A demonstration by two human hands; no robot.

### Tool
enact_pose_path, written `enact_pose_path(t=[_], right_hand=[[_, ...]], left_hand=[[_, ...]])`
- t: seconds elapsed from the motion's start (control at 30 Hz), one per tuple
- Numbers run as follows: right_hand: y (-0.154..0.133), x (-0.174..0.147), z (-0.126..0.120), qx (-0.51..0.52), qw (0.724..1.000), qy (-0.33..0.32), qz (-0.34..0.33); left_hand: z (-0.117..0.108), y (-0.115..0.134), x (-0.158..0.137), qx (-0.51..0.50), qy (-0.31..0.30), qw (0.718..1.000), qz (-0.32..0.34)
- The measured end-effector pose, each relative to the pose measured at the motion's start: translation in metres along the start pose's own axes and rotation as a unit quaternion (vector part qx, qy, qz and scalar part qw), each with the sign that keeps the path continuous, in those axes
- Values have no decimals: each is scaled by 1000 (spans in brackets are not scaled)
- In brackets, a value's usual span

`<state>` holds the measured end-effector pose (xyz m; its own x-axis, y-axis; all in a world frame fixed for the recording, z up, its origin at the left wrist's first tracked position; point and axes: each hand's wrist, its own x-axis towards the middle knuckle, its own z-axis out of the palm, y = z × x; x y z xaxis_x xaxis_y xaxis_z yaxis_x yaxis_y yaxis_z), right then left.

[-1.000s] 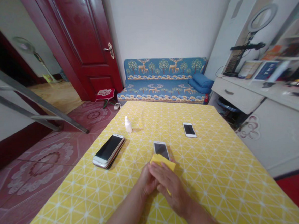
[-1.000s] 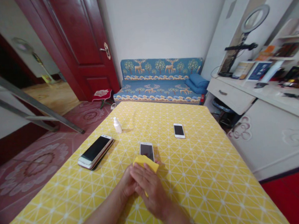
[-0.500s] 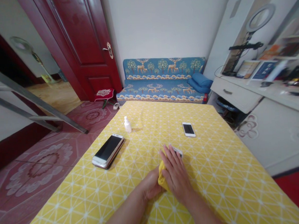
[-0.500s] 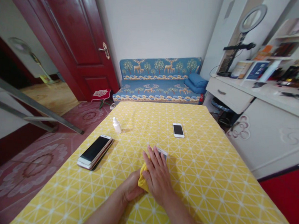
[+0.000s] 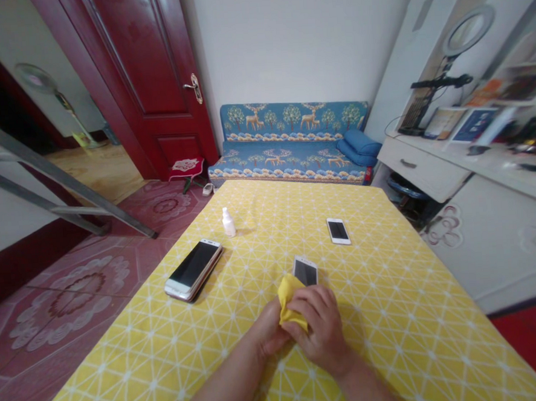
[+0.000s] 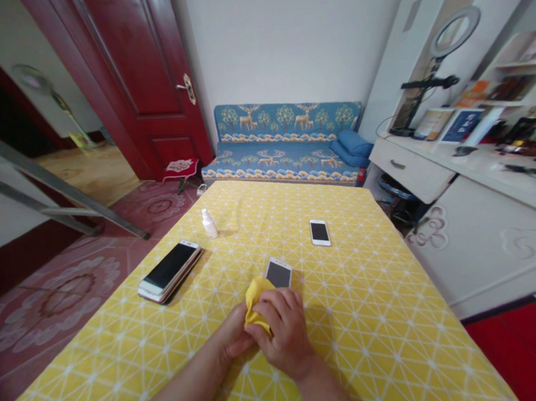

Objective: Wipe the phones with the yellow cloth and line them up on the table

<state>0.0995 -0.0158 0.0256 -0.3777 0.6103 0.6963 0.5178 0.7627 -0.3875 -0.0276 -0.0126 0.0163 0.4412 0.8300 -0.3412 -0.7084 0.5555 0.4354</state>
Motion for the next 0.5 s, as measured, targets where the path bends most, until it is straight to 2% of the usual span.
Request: enact_pose_path(t=[0.3, 0.5], right_hand=[[5, 5, 2, 51, 998, -39, 16], [17, 5, -2, -10, 998, 17, 54]], left_hand=[[3, 3, -2, 0, -13, 1000, 15], [-1, 2, -1, 47, 4, 998, 37]])
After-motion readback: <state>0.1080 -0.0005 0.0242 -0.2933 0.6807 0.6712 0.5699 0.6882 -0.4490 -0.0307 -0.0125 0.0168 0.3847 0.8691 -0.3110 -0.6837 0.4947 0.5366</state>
